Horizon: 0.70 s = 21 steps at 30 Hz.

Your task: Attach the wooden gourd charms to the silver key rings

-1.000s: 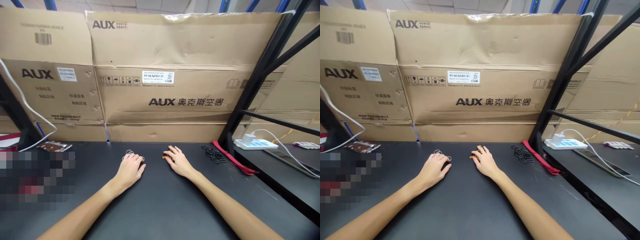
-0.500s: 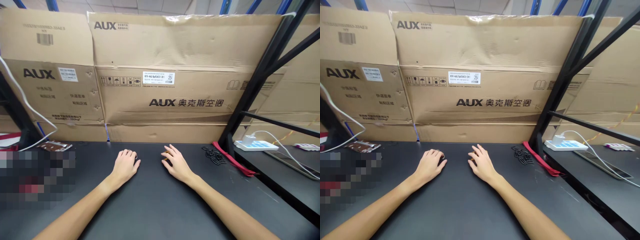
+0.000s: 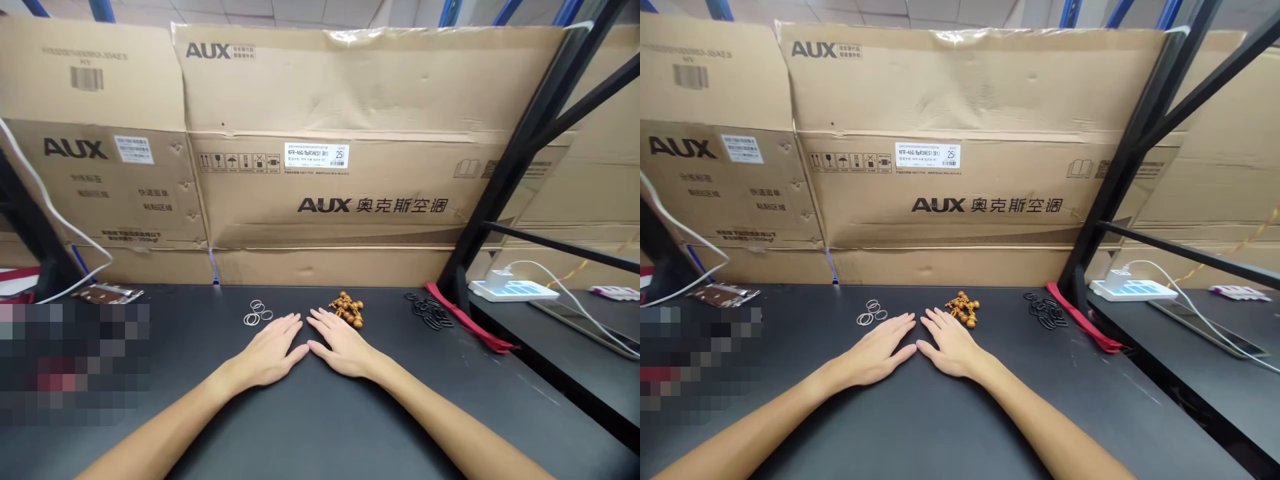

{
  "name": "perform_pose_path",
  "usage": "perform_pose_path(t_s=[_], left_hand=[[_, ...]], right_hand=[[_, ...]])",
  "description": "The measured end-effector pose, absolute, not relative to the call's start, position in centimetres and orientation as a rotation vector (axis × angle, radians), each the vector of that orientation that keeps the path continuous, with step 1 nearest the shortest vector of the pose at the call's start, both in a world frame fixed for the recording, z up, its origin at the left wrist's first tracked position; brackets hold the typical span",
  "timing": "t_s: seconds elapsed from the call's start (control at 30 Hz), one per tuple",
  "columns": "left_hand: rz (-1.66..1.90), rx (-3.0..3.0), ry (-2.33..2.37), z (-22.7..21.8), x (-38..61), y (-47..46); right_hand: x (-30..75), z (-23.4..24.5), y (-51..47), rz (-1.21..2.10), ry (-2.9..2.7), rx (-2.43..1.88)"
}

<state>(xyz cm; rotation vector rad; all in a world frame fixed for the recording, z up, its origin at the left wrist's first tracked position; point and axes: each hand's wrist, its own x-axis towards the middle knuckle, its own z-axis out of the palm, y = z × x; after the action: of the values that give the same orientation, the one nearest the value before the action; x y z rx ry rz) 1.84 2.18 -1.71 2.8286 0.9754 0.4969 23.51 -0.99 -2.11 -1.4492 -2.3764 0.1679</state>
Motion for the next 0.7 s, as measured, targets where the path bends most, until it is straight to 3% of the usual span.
perform_pose_path(t_s=[0.27,0.7], left_hand=[[0.339,2.706,1.233,-1.5,1.8,2.8],[0.25,2.785,1.107,-1.8,1.4,2.8]], right_hand=[[24.5,-2.0,-0.6,0.271,-2.399,-1.596],[24.1,-1.7,-1.4,0.245,-2.463,-1.599]])
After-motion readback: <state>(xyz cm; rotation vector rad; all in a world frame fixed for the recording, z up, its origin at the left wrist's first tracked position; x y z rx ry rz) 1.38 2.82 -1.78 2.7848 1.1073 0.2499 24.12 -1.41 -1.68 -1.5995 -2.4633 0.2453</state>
